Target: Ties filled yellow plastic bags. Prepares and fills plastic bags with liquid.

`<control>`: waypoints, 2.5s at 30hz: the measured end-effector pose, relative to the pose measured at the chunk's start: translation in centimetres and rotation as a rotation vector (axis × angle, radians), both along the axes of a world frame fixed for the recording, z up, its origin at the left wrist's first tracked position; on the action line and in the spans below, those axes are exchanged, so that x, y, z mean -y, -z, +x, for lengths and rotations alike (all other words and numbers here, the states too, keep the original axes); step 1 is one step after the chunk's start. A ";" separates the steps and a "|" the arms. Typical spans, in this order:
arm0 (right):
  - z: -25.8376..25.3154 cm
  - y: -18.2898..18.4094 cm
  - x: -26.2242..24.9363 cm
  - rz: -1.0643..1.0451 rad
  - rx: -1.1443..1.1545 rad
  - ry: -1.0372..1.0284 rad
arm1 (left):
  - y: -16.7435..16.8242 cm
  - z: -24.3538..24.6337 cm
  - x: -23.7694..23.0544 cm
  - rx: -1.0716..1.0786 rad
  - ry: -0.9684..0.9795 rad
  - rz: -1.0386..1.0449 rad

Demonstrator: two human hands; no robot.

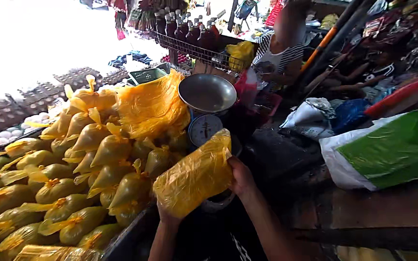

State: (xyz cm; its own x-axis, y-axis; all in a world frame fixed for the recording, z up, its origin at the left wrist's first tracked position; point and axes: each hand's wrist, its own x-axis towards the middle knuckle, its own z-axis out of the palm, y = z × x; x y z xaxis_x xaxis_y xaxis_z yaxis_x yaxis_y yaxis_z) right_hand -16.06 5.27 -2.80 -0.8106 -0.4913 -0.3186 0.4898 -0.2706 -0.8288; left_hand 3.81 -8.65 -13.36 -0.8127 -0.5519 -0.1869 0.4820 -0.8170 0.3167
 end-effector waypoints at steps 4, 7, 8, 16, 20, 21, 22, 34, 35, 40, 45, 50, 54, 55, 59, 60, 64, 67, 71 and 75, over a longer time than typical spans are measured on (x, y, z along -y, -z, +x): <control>-2.9 2.9 -3.9 0.051 -0.066 0.072 | -2.7 -2.0 0.0 -0.031 0.139 -0.067; -5.7 3.9 -6.1 0.092 -0.082 0.136 | -3.5 -5.7 -0.4 0.042 0.164 -0.147; -6.8 4.2 -7.0 0.117 -0.087 0.160 | -3.6 -7.0 -0.8 0.058 0.161 -0.159; -16.6 8.0 -13.5 0.340 0.055 0.009 | -0.8 -14.1 -4.2 0.404 0.086 -0.631; -19.7 8.3 -14.4 0.597 -0.533 0.073 | -1.0 -15.6 -5.6 0.514 0.009 -0.734; -19.4 7.8 -13.9 0.597 -0.662 0.007 | -1.1 -16.2 -6.4 0.534 0.010 -0.732; -18.8 7.1 -13.0 0.569 -0.750 -0.115 | -1.3 -17.0 -7.3 0.547 0.014 -0.719; -13.6 4.3 -5.0 0.463 -0.867 -0.472 | -4.9 -19.7 -8.3 0.376 0.053 -0.642; -13.8 4.0 -4.9 0.438 -0.839 -0.464 | -4.8 -19.8 -7.9 0.385 0.041 -0.691; -14.7 4.1 -4.8 0.249 -0.610 -0.442 | -3.5 -20.4 -5.9 0.503 -0.007 -0.918; -11.9 3.2 -4.0 0.607 -0.877 -0.445 | -3.6 -19.8 -4.6 0.570 0.051 -1.072; -10.0 3.9 -1.8 0.762 -1.151 -0.146 | -4.7 -19.8 -4.8 0.469 0.116 -0.604; -10.6 5.2 -2.4 0.753 -1.116 -0.075 | -5.6 -19.7 -4.7 0.382 0.167 0.034; -10.9 5.7 -2.7 0.693 -1.032 -0.069 | -5.6 -19.4 -4.5 0.326 0.213 0.074; -11.7 5.9 -4.1 0.126 -0.252 -0.089 | -4.9 -18.2 -2.6 0.177 0.490 -0.113; -11.6 5.5 -4.8 0.010 -0.093 -0.166 | -4.6 -18.2 -2.1 0.138 0.492 -0.105; -11.0 5.2 -7.3 -0.125 -0.110 -0.386 | -4.0 -19.0 -1.3 -0.056 0.431 -0.153; -10.7 5.4 -9.0 0.281 -0.564 -0.382 | -4.4 -19.2 -3.2 0.065 0.504 -0.516; -10.1 6.7 -8.9 0.998 -1.038 -0.060 | -2.7 -20.7 -6.3 0.513 0.604 -1.234; -9.5 7.9 -9.7 1.158 -1.086 0.109 | 0.9 -22.6 -3.8 1.076 0.138 -1.601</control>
